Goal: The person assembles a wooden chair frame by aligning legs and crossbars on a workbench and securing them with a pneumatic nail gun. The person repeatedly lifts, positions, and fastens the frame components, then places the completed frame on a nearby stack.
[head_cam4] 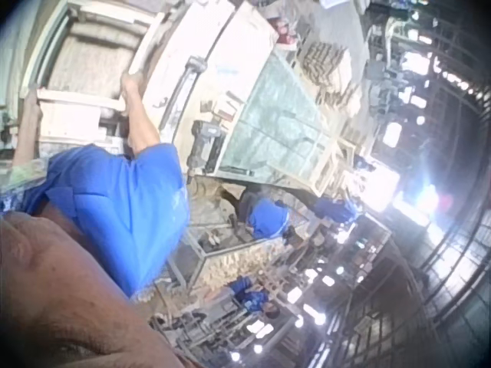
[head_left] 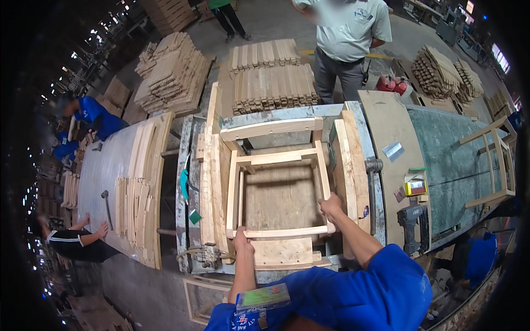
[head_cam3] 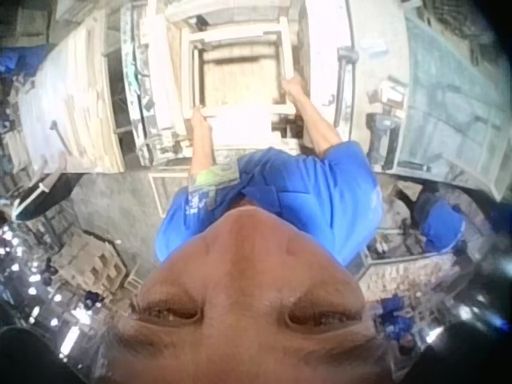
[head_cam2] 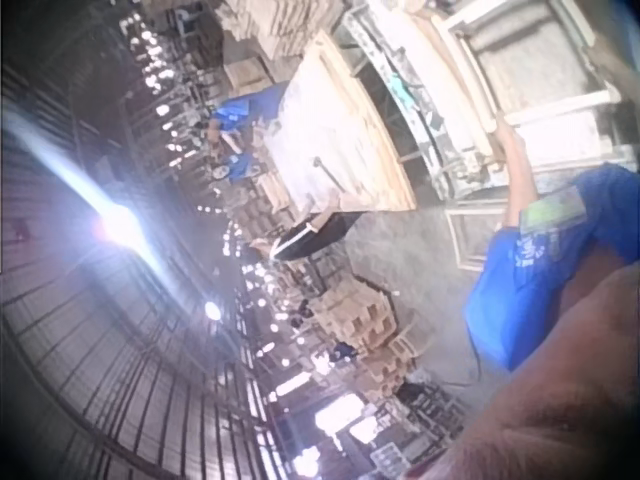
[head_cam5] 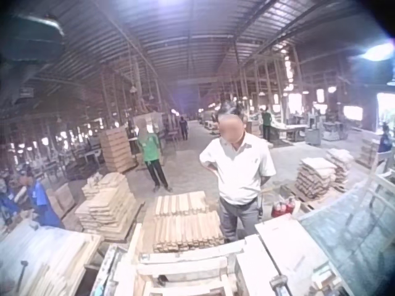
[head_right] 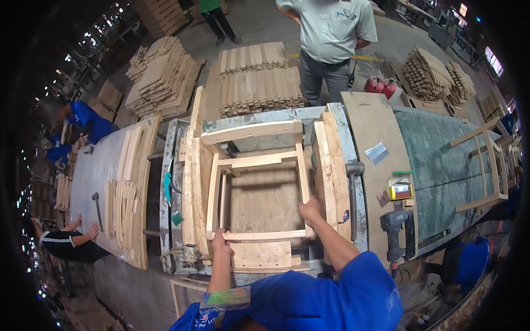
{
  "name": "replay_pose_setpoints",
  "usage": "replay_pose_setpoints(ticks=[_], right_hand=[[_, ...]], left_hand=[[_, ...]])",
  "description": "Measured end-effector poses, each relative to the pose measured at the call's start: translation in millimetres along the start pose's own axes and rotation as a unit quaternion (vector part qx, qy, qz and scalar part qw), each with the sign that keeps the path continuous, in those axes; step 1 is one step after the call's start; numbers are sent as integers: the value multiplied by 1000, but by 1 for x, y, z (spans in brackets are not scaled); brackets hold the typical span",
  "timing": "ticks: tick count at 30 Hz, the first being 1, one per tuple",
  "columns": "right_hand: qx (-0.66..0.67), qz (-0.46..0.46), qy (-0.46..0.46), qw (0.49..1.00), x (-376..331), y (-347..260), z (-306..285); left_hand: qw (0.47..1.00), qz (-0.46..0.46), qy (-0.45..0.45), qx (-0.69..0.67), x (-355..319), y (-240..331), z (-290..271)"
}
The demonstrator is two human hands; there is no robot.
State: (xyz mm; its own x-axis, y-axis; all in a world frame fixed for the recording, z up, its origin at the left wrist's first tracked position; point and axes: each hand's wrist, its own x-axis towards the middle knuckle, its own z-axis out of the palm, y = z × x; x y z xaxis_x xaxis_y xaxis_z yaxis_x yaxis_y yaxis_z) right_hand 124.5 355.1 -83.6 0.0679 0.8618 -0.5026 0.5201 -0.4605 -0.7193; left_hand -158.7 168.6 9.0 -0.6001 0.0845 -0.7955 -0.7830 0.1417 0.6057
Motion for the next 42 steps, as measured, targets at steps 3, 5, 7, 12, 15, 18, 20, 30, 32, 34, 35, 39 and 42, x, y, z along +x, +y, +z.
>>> replay_pose_setpoints(ticks=[3, 5, 7, 12, 15, 18, 20, 30, 32, 34, 35, 39, 42], right_hand=[[75, 63, -81, 992, -50, -56, -24], [107, 37, -78, 991, -73, -75, -49], [151, -17, -87, 985, -88, -86, -70], [192, -163, -101, 963, -146, -129, -138], [230, -243, -96, 937, -190, -154, -176], [265, -312, -90, 908, -245, -182, -208], [224, -384, -45, 894, -261, -192, -241], [11, -647, 338, 683, -364, -230, -434], [-44, -644, 564, 516, -366, -204, -479], [34, -593, 689, 414, -348, -154, -512], [123, -529, 666, 511, -332, -119, -501], [425, -474, 383, 669, -266, -41, -471], [543, -411, 417, 601, -229, 7, -530]], left_hand=[[994, 1, -57, -92, -3, -9, -47], [987, -17, -116, -106, -29, 4, -66], [971, -9, -203, -130, -46, 19, -85], [925, 30, -328, -190, -112, 54, -123], [901, 62, -382, -198, -161, 74, -140], [885, 81, -418, -187, -180, 91, -162], [864, 96, -480, -116, -202, 99, -163], [707, 399, -580, -68, -320, 129, -6], [682, 301, -650, -147, -348, 86, 45], [667, 274, -674, -163, -385, 35, 92], [660, 261, -688, -152, -399, 15, 110], [636, 192, -742, -91, -483, -93, 200], [670, 129, -731, -17, -530, -186, 251]])
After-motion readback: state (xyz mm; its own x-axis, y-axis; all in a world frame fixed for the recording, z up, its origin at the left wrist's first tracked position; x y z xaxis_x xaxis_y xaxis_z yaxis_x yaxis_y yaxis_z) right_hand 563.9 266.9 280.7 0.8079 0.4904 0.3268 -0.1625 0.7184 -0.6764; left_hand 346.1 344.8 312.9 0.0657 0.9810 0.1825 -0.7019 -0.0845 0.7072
